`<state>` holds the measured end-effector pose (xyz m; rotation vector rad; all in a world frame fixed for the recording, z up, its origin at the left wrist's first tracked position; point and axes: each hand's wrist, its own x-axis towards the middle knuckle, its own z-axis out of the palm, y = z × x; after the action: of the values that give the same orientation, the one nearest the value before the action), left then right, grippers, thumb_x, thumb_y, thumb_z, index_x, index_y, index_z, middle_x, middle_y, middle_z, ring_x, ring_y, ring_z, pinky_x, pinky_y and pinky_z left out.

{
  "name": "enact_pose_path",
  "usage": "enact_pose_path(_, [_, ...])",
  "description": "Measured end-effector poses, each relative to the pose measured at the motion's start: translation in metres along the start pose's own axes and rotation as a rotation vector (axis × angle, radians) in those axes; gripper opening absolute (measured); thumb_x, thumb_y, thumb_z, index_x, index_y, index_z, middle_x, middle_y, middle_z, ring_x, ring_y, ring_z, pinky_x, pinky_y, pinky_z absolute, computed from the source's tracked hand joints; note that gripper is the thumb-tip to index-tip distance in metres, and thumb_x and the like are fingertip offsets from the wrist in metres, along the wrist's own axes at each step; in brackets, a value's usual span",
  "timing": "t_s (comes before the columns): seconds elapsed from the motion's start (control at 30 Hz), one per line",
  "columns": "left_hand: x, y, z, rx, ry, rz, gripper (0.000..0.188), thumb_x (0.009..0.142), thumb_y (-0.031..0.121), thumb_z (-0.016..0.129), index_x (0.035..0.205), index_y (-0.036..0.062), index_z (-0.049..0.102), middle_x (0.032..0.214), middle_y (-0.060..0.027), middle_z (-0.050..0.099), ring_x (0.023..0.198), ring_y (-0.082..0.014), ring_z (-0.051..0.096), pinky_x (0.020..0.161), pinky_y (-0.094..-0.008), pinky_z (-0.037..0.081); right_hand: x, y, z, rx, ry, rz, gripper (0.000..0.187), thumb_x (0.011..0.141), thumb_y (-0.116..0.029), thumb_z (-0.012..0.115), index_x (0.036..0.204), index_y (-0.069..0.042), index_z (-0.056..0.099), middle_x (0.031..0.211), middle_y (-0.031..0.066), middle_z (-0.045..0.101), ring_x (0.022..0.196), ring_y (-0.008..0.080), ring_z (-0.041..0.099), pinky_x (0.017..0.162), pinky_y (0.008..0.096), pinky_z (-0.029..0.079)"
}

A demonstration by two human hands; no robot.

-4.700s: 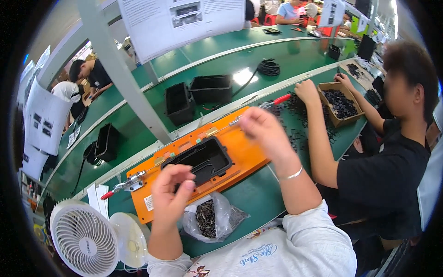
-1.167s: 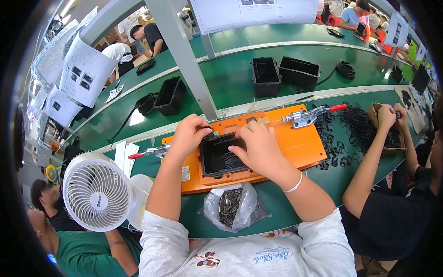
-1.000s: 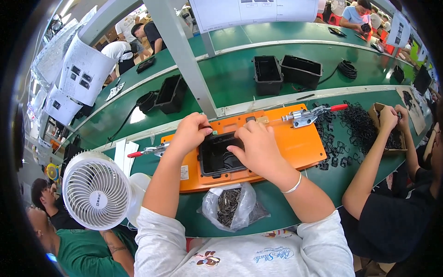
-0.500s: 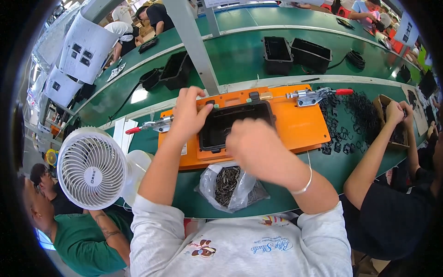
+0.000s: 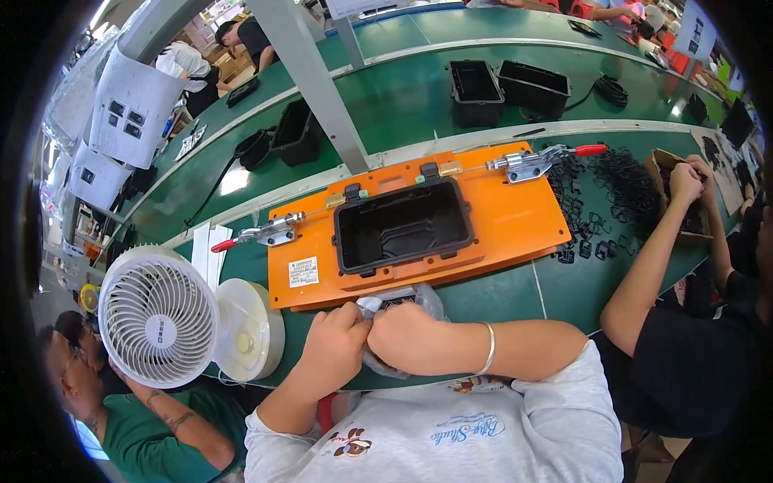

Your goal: Assembling small metal components onto a black plastic casing using a manual assembly jig.

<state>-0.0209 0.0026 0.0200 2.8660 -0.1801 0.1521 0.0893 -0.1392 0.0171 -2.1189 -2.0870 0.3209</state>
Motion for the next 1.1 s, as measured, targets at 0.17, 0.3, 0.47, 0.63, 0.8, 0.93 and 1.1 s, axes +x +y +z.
enact_pose_path(0.17, [0.006,0.002,0.001,0.060,-0.087,0.041,0.010,0.071,0.009,0.058,0.076,0.0070,0.065,0.083,-0.0082,0.054,0.079,-0.0239,0.057,0.068,-0.0373,0.039,-0.021,0.030,-0.057,0.017,0.373,0.056,0.007,0.067,-0.007,0.063,0.073,-0.004,0.062,0.076,0.0112,0.059,0.073,0.0277,0.061,0.062,0.0355,0.050])
enact_pose_path(0.3, [0.011,0.006,0.007,0.100,-0.086,0.101,0.008,0.070,0.009,0.058,0.074,0.0071,0.065,0.082,-0.0082,0.057,0.079,-0.0233,0.058,0.069,-0.0361,0.040,-0.026,0.105,-0.074,-0.111,0.801,0.490,0.004,0.070,-0.009,0.067,0.073,-0.007,0.066,0.075,0.0098,0.060,0.075,0.0289,0.060,0.066,0.0406,0.048])
enact_pose_path(0.47, [0.013,0.003,0.013,0.084,-0.075,0.119,0.007,0.070,0.008,0.058,0.073,0.0062,0.064,0.081,-0.0081,0.057,0.078,-0.0234,0.058,0.068,-0.0363,0.041,-0.026,0.143,-0.065,-0.155,0.875,0.606,0.004,0.069,-0.008,0.070,0.072,-0.007,0.068,0.072,0.0092,0.059,0.074,0.0292,0.060,0.067,0.0419,0.047])
enact_pose_path(0.63, [0.013,0.001,0.016,0.029,-0.096,0.111,0.007,0.069,0.008,0.058,0.073,0.0059,0.063,0.080,-0.0088,0.057,0.077,-0.0247,0.058,0.067,-0.0369,0.041,-0.024,0.146,-0.061,-0.138,0.857,0.562,0.014,0.067,-0.003,0.072,0.081,-0.003,0.070,0.077,0.0113,0.061,0.072,0.0298,0.060,0.066,0.0372,0.049])
enact_pose_path(0.8, [0.010,-0.001,0.012,-0.063,-0.067,0.044,0.006,0.070,0.009,0.065,0.075,0.0073,0.065,0.078,-0.0078,0.057,0.076,-0.0252,0.058,0.067,-0.0371,0.041,-0.037,0.150,-0.074,0.072,0.927,0.591,0.019,0.070,-0.003,0.073,0.089,-0.001,0.069,0.079,0.0115,0.063,0.073,0.0249,0.063,0.067,0.0334,0.051])
enact_pose_path(0.93, [0.027,-0.004,-0.022,-0.295,0.082,0.078,0.009,0.069,0.003,0.069,0.077,0.0062,0.065,0.074,-0.0087,0.058,0.072,-0.0264,0.059,0.064,-0.0370,0.045,-0.083,0.170,-0.087,0.262,1.098,0.739,0.021,0.075,-0.005,0.073,0.094,0.002,0.067,0.081,0.0091,0.066,0.072,0.0138,0.061,0.067,0.0251,0.050])
enact_pose_path(1.1, [0.089,-0.046,-0.051,-0.171,0.563,-0.019,0.005,0.075,0.003,0.066,0.078,0.0064,0.064,0.076,-0.0088,0.056,0.072,-0.0290,0.058,0.061,-0.0399,0.043,-0.141,0.219,-0.071,0.062,1.274,1.112,0.043,0.078,-0.029,0.074,0.105,0.002,0.064,0.104,0.0172,0.064,0.091,0.0234,0.060,0.083,0.0350,0.047])
